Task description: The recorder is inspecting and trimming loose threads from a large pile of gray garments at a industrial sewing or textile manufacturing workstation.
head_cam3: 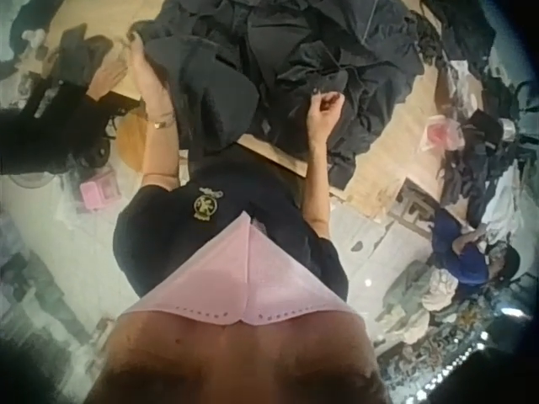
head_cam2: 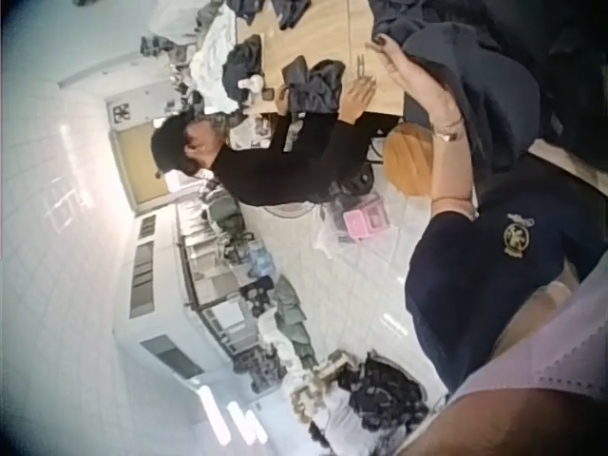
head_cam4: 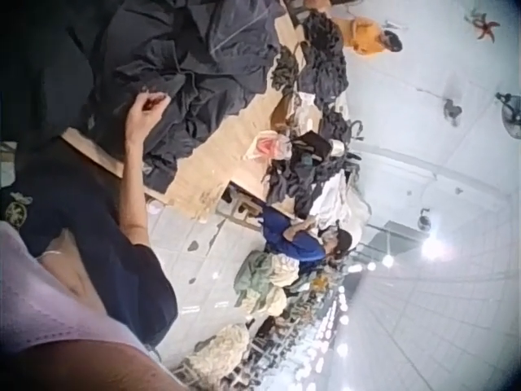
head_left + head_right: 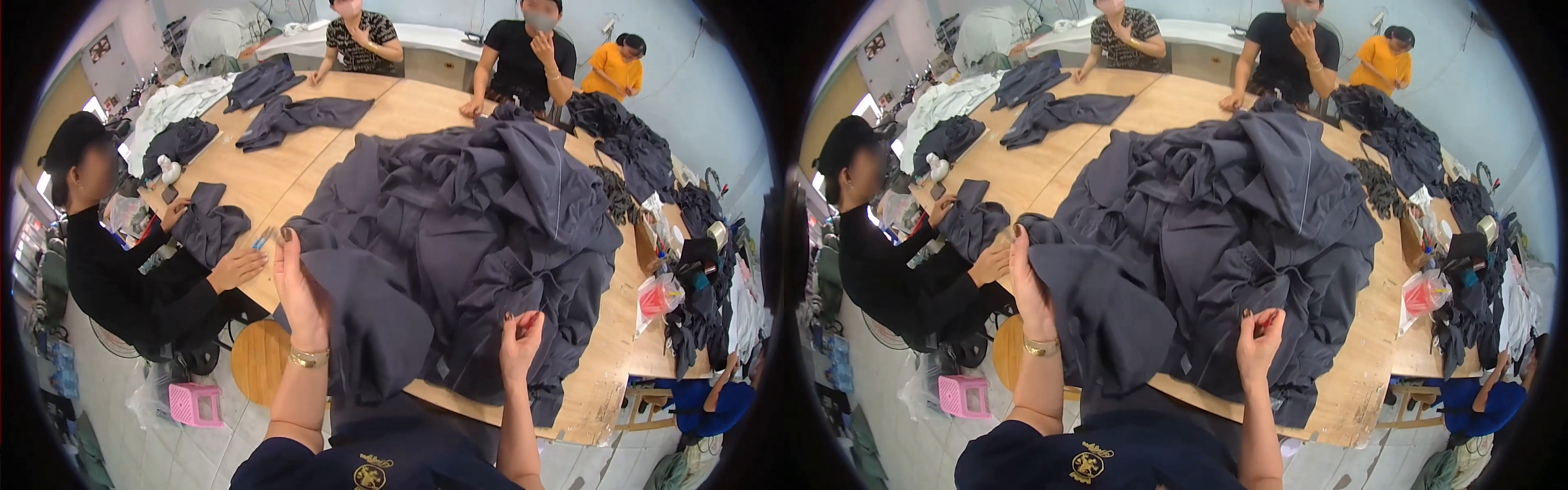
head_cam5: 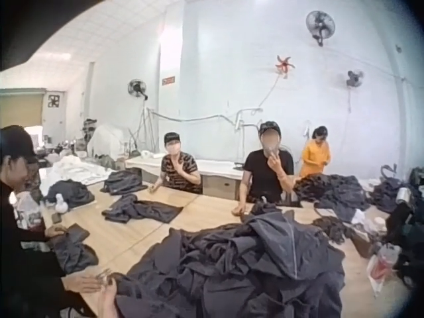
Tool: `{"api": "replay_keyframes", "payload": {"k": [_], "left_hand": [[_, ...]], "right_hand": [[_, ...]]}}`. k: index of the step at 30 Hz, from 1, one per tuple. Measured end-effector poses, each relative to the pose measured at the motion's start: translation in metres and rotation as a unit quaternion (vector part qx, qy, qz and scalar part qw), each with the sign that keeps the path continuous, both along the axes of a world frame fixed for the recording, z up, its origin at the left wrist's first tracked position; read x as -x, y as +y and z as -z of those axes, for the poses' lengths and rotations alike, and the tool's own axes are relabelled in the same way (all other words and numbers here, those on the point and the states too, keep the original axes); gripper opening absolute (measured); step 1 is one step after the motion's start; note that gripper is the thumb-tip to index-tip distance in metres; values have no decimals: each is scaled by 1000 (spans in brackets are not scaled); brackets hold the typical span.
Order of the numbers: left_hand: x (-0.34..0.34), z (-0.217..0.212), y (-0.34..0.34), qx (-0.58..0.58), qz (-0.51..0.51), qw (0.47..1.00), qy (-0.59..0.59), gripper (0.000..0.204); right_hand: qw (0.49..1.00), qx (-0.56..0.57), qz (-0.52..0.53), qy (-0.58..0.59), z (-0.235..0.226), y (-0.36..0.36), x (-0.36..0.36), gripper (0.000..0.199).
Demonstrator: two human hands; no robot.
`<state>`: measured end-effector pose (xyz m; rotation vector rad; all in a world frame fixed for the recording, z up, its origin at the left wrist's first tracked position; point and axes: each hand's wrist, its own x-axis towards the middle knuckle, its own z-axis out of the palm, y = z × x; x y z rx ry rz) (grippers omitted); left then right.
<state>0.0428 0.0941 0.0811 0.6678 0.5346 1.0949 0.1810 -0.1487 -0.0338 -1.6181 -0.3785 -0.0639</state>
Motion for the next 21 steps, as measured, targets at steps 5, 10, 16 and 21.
{"api": "replay_keyframes", "payload": {"k": [5,10,16,21], "left_hand": [[-10,56,-54,124,223,964,-69,7],[-19,89,-97,152,361,920,-13,14],[-14,100,-105,140,398,906,-22,12],[-11,97,-110,104,389,915,18,12]], "right_hand": [[997,-57,-27,36,11,7,2,26],[978,-65,-129,149,-25,14,17,25],[970,-25,-202,130,-29,17,38,14],[976,2,-187,110,-23,23,46,10]]}}
